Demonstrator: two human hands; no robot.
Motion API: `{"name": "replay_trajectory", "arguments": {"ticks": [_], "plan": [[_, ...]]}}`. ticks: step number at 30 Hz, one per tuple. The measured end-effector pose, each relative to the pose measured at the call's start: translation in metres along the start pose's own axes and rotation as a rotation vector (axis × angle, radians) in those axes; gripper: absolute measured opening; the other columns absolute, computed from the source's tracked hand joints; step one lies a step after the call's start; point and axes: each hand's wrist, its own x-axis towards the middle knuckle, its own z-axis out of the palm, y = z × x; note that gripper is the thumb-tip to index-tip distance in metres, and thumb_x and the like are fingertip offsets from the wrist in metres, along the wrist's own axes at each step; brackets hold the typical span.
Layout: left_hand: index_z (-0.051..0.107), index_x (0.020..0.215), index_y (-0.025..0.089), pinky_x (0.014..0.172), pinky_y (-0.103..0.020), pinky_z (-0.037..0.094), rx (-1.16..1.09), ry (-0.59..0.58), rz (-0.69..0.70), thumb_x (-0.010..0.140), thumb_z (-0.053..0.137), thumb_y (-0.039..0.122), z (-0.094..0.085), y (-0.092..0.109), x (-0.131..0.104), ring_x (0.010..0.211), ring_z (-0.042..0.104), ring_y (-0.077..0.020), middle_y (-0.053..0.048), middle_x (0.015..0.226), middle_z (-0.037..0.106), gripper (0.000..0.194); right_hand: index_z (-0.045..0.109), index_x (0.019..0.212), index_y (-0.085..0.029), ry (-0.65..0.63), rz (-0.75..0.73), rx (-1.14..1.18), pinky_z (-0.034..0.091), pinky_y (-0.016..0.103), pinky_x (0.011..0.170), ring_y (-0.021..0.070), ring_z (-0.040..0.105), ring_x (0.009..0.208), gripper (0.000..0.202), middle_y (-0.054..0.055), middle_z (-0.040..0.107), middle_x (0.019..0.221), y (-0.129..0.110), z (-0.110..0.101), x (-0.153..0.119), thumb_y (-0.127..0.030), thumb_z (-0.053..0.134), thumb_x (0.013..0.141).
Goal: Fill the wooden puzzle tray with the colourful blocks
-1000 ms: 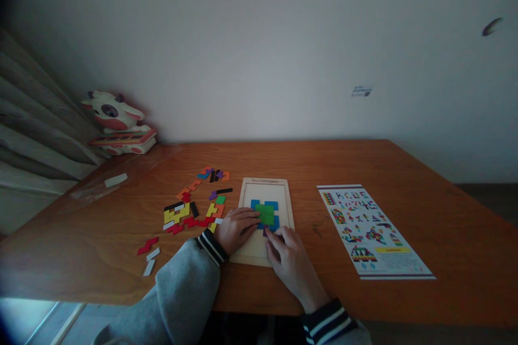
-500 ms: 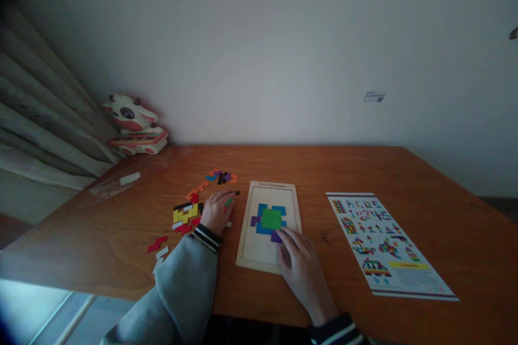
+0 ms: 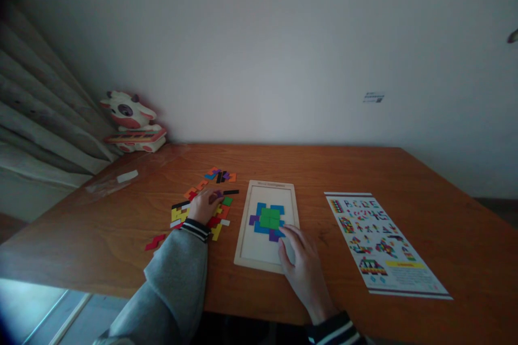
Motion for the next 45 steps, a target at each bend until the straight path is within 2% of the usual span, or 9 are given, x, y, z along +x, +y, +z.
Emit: {"name": "replay_trajectory", "arguments": {"ticks": [6,8,12,16,24,29,35,40,45], "plan": [[0.075,0.096,0.021,0.078,-0.027,0.059,-0.179,0.017,0.120,0.091,0.065,0.032,0.002,0.049,-0.011,0.081,0.070,-0.0153,-0.005,0.093,0.073,0.015,0.063,0.117,-0.023,0.068,0.026,0.049,0.055,0.043,0.094,0.0247,0.065,0.105,0.025,0.009,0.068,0.112,-0.003,-0.003,0.002,-0.030,0.054,0.095],[0.076,0.096,0.019,0.077,-0.028,0.060,-0.392,-0.020,0.223,0.092,0.066,0.034,0.004,0.073,-0.018,0.083,0.070,-0.0163,-0.007,0.093,0.074,0.018,0.064,0.115,-0.024,0.083,0.027,0.067,0.056,0.041,0.091,0.0238,0.067,0.101,0.023,0.008,0.069,0.108,-0.005,-0.004,0.003,-0.030,0.054,0.095],[0.073,0.091,0.014,0.071,-0.026,0.060,-0.742,-0.235,0.270,0.090,0.068,0.041,0.009,0.114,-0.035,0.076,0.070,-0.0155,-0.009,0.087,0.074,0.027,0.065,0.115,-0.024,0.073,0.044,0.122,0.058,0.039,0.087,0.0227,0.069,0.097,0.024,0.008,0.070,0.106,-0.008,-0.008,0.003,-0.033,0.054,0.096],[0.074,0.084,0.013,0.078,-0.029,0.060,-0.881,-0.384,0.283,0.088,0.069,0.047,0.014,0.134,-0.046,0.084,0.071,-0.0171,-0.012,0.092,0.075,0.034,0.067,0.112,-0.025,0.007,0.015,0.193,0.060,0.036,0.087,0.0223,0.071,0.096,0.022,0.008,0.072,0.106,-0.009,-0.008,0.003,-0.034,0.058,0.094],[0.077,0.087,0.016,0.082,-0.030,0.059,-0.859,-0.430,0.325,0.091,0.065,0.046,0.020,0.131,-0.047,0.086,0.071,-0.0174,-0.011,0.091,0.075,0.033,0.071,0.112,-0.025,-0.059,0.122,0.369,0.061,0.035,0.084,0.0225,0.074,0.092,0.025,0.008,0.076,0.105,-0.003,-0.006,0.000,-0.036,0.059,0.094],[0.078,0.090,0.019,0.084,-0.031,0.057,-0.746,-0.329,0.339,0.093,0.065,0.039,0.027,0.126,-0.048,0.090,0.069,-0.0177,-0.009,0.095,0.073,0.023,0.071,0.114,-0.022,-0.116,0.254,0.471,0.061,0.037,0.085,0.0242,0.073,0.096,0.031,0.010,0.076,0.109,0.000,-0.008,0.004,-0.041,0.060,0.093],[0.072,0.106,0.023,0.091,-0.037,0.055,-0.427,-0.230,0.428,0.094,0.057,0.022,0.034,0.117,-0.045,0.101,0.066,-0.0205,-0.007,0.109,0.072,0.019,0.072,0.105,-0.020,0.040,0.269,0.279,0.062,0.041,0.078,0.0257,0.075,0.087,0.036,0.011,0.078,0.101,0.029,-0.011,0.039,-0.049,0.053,0.094],[0.071,0.109,0.022,0.096,-0.045,0.053,-0.174,-0.236,0.482,0.091,0.059,0.019,0.035,0.105,-0.039,0.112,0.062,-0.0255,-0.009,0.121,0.069,0.021,0.071,0.106,-0.021,-0.013,0.186,0.174,0.059,0.043,0.082,0.0257,0.074,0.092,0.032,0.010,0.077,0.101,0.049,-0.007,0.056,-0.044,0.053,0.093],[0.069,0.112,0.021,0.096,-0.045,0.054,-0.111,-0.291,0.439,0.091,0.061,0.022,0.035,0.098,-0.038,0.115,0.062,-0.0266,-0.009,0.127,0.067,0.023,0.073,0.104,-0.021,-0.073,0.139,0.103,0.056,0.042,0.082,0.0249,0.071,0.089,0.029,0.009,0.075,0.097,0.050,0.000,0.058,-0.037,0.051,0.094]]}}
